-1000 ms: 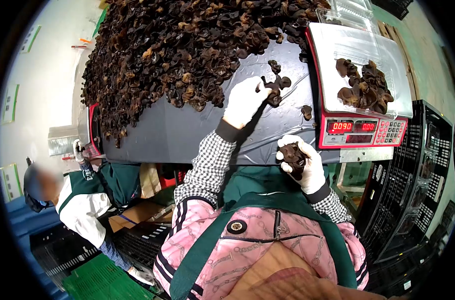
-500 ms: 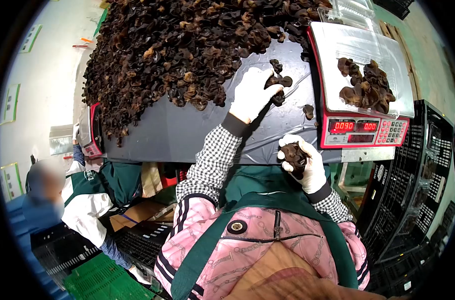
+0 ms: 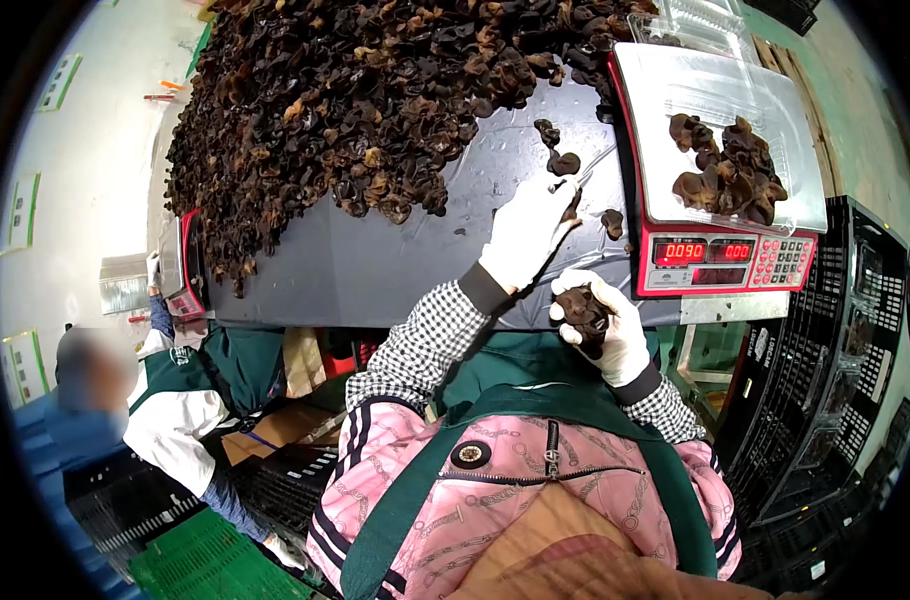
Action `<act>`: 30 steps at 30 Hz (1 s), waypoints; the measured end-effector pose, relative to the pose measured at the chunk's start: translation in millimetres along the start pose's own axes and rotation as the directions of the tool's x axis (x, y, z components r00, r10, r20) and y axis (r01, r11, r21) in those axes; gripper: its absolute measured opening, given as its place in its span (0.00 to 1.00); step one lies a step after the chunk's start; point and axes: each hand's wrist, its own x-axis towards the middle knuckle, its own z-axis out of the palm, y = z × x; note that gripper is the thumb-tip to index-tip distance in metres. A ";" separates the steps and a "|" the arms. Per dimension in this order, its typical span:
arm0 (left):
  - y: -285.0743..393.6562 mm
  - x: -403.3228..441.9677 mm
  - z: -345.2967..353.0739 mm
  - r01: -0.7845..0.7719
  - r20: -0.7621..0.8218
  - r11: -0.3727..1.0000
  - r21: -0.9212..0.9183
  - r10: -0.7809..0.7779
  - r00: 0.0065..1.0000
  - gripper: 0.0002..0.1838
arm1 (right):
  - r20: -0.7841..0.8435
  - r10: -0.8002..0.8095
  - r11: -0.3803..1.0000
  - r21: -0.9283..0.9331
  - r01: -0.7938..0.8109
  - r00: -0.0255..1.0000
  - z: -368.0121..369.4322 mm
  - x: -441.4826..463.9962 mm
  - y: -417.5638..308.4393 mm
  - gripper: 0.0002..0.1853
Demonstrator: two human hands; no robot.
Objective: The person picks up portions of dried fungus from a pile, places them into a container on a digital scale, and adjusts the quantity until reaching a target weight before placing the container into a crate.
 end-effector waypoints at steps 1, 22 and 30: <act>-2.1 -2.1 4.4 0.002 0.039 1.000 0.028 -0.003 0.999 0.20 | -0.007 -0.010 1.000 -0.013 0.010 1.000 -0.3 -1.0 -0.6 0.21; -21.6 51.9 24.4 -0.103 0.033 0.993 -0.058 0.106 0.994 0.14 | 0.132 -0.884 0.286 -0.604 0.744 0.448 62.6 -42.9 -210.9 0.13; -30.9 57.7 36.7 -0.079 0.114 0.997 0.010 0.077 0.991 0.15 | 0.468 -0.661 -0.239 -0.873 0.426 0.587 51.8 10.3 -256.5 0.12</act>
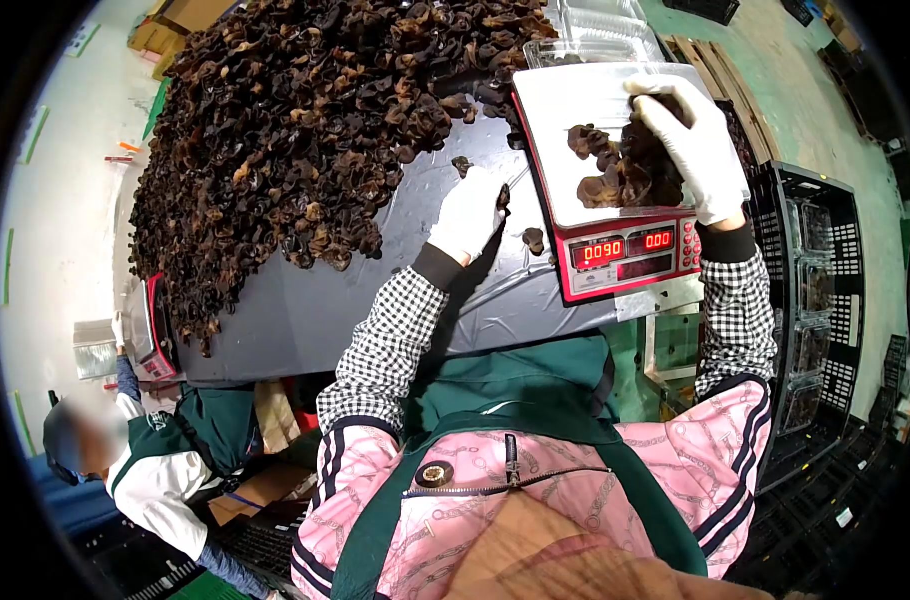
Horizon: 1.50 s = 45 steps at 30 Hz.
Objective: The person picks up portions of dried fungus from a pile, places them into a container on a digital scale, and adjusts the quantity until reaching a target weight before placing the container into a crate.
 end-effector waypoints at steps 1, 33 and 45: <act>2.1 0.5 -2.5 0.006 -0.001 1.000 0.001 -0.006 1.000 0.16 | 0.032 0.006 1.000 0.005 -0.006 0.999 3.1 -0.5 0.4 0.12; 54.0 47.6 -63.2 0.004 -0.239 0.605 -0.796 -0.321 0.916 0.14 | -0.348 0.141 0.987 0.119 -0.105 0.927 -15.9 -34.1 26.2 0.17; 59.4 -47.7 7.9 0.014 -0.034 0.948 -0.317 -0.026 0.999 0.07 | -0.504 0.143 0.990 0.078 -0.120 0.852 -9.0 -78.9 -3.7 0.14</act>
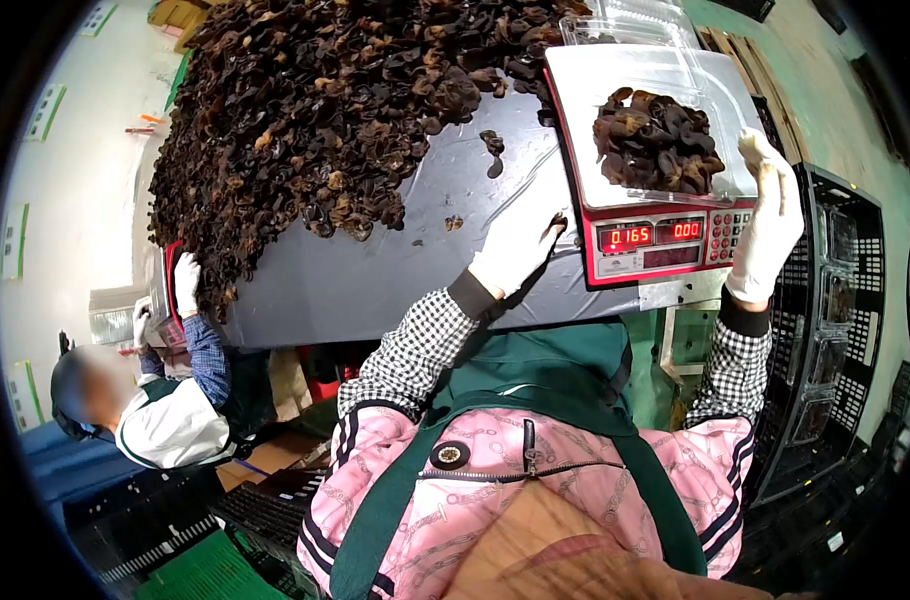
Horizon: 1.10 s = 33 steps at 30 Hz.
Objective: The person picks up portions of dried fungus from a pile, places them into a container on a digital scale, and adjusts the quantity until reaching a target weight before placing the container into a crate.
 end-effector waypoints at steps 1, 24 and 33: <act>-1.0 -0.6 -2.9 0.027 -0.028 1.000 -0.014 -0.027 0.999 0.07 | 0.001 -0.019 1.000 -0.002 0.019 1.000 -1.4 -2.8 -1.7 0.13; 13.0 109.4 -73.2 -0.010 -0.314 0.965 -0.263 -0.076 0.946 0.08 | -0.002 0.059 0.998 0.023 -0.059 0.998 -8.8 -33.2 -5.5 0.13; -64.1 87.5 -47.9 0.015 -0.190 0.970 0.243 0.032 0.981 0.09 | -0.029 0.052 0.999 0.014 -0.052 0.998 -23.5 -39.1 4.2 0.13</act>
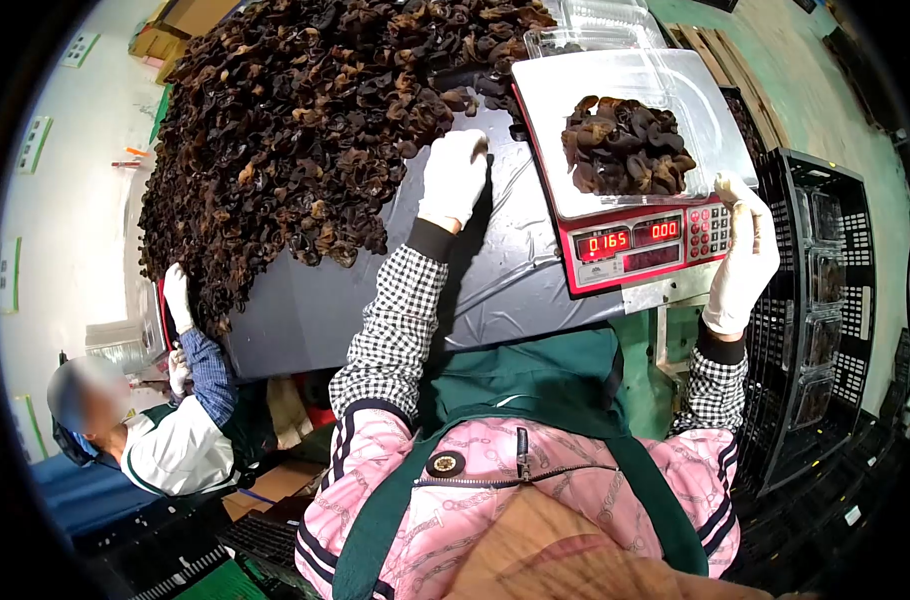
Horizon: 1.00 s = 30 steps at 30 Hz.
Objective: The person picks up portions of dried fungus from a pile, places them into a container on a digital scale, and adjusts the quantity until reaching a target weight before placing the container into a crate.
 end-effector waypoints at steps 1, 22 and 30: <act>-11.0 -10.4 11.7 -0.079 -0.009 0.995 0.062 0.080 0.997 0.09 | -0.004 0.010 1.000 0.013 -0.010 1.000 -1.1 -0.4 1.3 0.13; 115.9 60.7 -40.5 0.077 0.020 0.522 -0.850 -0.114 0.993 0.15 | -0.044 0.031 0.999 -0.031 -0.033 0.999 -0.1 -2.5 2.1 0.12; 32.6 48.8 -3.9 0.320 0.154 0.700 -0.638 -0.291 0.944 0.11 | -0.043 0.022 0.998 -0.057 -0.024 0.999 -1.3 -0.7 3.5 0.11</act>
